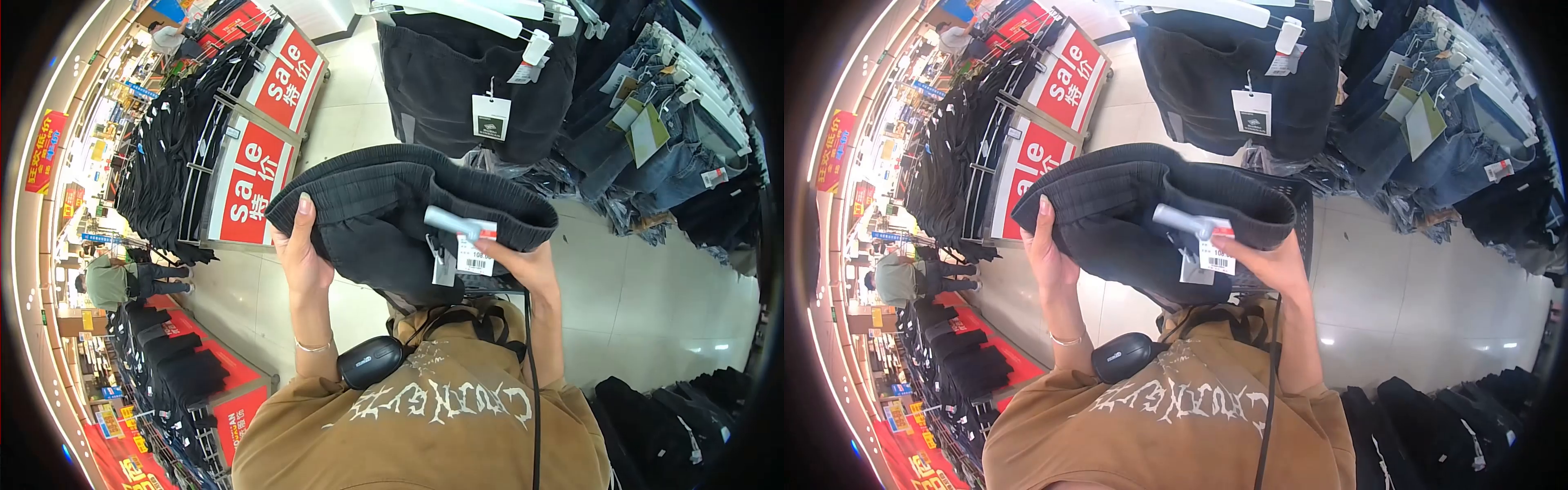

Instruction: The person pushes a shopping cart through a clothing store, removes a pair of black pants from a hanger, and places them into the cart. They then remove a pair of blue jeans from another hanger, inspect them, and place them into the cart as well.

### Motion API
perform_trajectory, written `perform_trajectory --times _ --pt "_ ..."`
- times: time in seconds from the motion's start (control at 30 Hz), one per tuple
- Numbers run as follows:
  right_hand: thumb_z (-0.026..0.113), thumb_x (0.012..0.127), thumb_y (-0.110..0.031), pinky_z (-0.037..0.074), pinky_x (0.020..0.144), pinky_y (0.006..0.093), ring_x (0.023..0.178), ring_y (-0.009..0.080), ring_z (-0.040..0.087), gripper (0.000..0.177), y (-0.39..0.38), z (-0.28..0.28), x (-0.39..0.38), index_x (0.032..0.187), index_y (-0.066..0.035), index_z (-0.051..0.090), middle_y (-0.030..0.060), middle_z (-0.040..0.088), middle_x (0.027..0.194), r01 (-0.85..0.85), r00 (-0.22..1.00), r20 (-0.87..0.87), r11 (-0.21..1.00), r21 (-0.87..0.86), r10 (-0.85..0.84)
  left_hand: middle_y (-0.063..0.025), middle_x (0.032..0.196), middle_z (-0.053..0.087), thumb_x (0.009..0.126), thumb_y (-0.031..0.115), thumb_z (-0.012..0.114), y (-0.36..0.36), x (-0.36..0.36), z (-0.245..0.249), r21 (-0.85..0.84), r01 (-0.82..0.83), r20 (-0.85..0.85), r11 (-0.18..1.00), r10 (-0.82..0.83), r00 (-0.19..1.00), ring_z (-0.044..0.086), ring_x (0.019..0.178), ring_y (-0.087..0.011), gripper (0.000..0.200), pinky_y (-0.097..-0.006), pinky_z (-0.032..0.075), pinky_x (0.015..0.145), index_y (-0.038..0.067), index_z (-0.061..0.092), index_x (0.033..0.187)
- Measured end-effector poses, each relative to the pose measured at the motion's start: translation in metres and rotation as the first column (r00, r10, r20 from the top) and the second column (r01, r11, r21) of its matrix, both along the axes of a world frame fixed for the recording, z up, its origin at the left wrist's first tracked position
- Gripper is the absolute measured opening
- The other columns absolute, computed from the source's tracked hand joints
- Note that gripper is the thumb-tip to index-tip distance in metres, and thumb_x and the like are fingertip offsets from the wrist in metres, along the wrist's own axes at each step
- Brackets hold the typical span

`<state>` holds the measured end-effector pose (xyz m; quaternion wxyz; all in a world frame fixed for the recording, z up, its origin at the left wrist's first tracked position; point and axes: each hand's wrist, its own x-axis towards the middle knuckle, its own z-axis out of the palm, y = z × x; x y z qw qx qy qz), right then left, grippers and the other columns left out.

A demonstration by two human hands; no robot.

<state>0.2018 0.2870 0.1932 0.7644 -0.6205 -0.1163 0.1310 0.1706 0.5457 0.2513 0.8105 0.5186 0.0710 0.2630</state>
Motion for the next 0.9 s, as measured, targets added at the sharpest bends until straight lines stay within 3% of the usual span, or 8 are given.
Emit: perform_trajectory --times 0.07,0.2,0.33,0.47,0.63,0.77,0.87,0.9 --pt "0.075 0.07 -0.001 0.047 0.073 0.025 0.082 0.0095 0.059 0.032 0.001 0.0 -0.001 0.1 0.0 0.062 0.0027 0.064 0.09 0.137 0.99 -0.051 0.986 0.09 -0.133 -0.0132 0.11 0.058 0.09 0.013 0.053 0.009 0.002 -0.006 0.026 0.024 -0.043 0.999 -0.023 0.999 0.058 0.099 -0.0212 0.027 -0.0326 0.049 0.086 -0.001 0.05 0.113" --pt "0.066 0.08 -0.005 0.047 0.076 0.0258 0.087 0.0094 0.058 0.023 -0.007 -0.013 0.0 0.102 0.0 0.061 0.0033 0.063 0.095 0.198 0.98 -0.045 0.967 0.161 -0.193 -0.0131 0.108 0.058 0.089 0.013 0.055 0.016 0.014 -0.014 0.001 0.027 -0.048 1.0 -0.027 0.998 0.059 0.098 -0.0208 0.028 -0.0323 0.049 0.086 0.0 0.05 0.113" --pt "0.064 0.084 -0.013 0.046 0.08 0.0272 0.091 0.0117 0.057 0.03 -0.014 -0.02 -0.001 0.111 -0.001 0.057 0.0043 0.062 0.1 0.225 0.97 -0.161 0.926 0.302 -0.184 -0.0102 0.094 0.063 0.084 0.008 0.061 0.012 0.033 -0.017 -0.042 0.078 -0.086 0.996 -0.082 0.993 0.062 0.084 -0.0157 0.017 -0.028 0.052 0.074 -0.001 0.057 0.098" --pt "0.059 0.087 -0.019 0.052 0.07 0.0269 0.082 0.0158 0.063 0.032 -0.023 -0.017 -0.001 0.111 0.001 0.054 0.0078 0.063 0.098 0.187 0.975 -0.194 0.874 0.448 -0.109 -0.0101 0.088 0.065 0.082 0.011 0.065 0.013 0.057 -0.034 0.058 0.17 -0.147 0.984 -0.16 0.976 0.062 0.075 -0.0132 0.019 -0.0257 0.051 0.069 -0.004 0.06 0.093" --pt "0.058 0.088 -0.023 0.053 0.064 0.0259 0.074 0.0146 0.065 0.035 -0.02 0.007 -0.006 0.111 0.002 0.054 0.0108 0.064 0.091 0.342 0.927 -0.302 0.83 0.44 -0.222 -0.0095 0.084 0.065 0.082 0.012 0.066 0.005 0.074 -0.056 0.168 0.195 -0.242 0.966 -0.152 0.958 0.062 0.072 -0.0125 0.022 -0.0247 0.051 0.068 -0.006 0.061 0.092" --pt "0.053 0.09 -0.025 0.048 0.063 0.0189 0.074 0.0063 0.06 0.034 -0.011 0.029 -0.007 0.112 0.001 0.054 0.0019 0.062 0.086 0.338 0.941 -0.188 0.828 0.448 -0.282 -0.0191 0.123 0.046 0.076 0.01 0.07 0.003 0.072 -0.066 0.322 0.261 -0.287 0.91 -0.168 0.943 0.048 0.112 -0.0215 0.061 -0.0296 0.04 0.094 -0.007 0.036 0.125" --pt "0.052 0.091 -0.029 0.046 0.064 0.0169 0.077 0.0039 0.059 0.037 -0.01 0.03 -0.005 0.113 0.0 0.055 -0.0001 0.062 0.086 0.27 0.955 -0.26 0.776 0.57 -0.141 -0.0166 0.119 0.049 0.076 0.007 0.069 -0.003 0.059 -0.059 0.571 0.067 -0.166 0.818 0.036 0.986 0.047 0.112 -0.0211 0.057 -0.0316 0.04 0.093 -0.003 0.039 0.123" --pt "0.051 0.091 -0.03 0.045 0.062 0.0164 0.076 0.0032 0.059 0.038 -0.009 0.028 -0.002 0.114 0.0 0.055 -0.0006 0.062 0.086 0.265 0.959 -0.241 0.777 0.571 -0.15 -0.0143 0.111 0.053 0.075 0.004 0.067 -0.001 0.054 -0.062 0.542 0.059 -0.095 0.838 -0.009 0.995 0.051 0.105 -0.0204 0.045 -0.0316 0.044 0.088 -0.003 0.046 0.115"
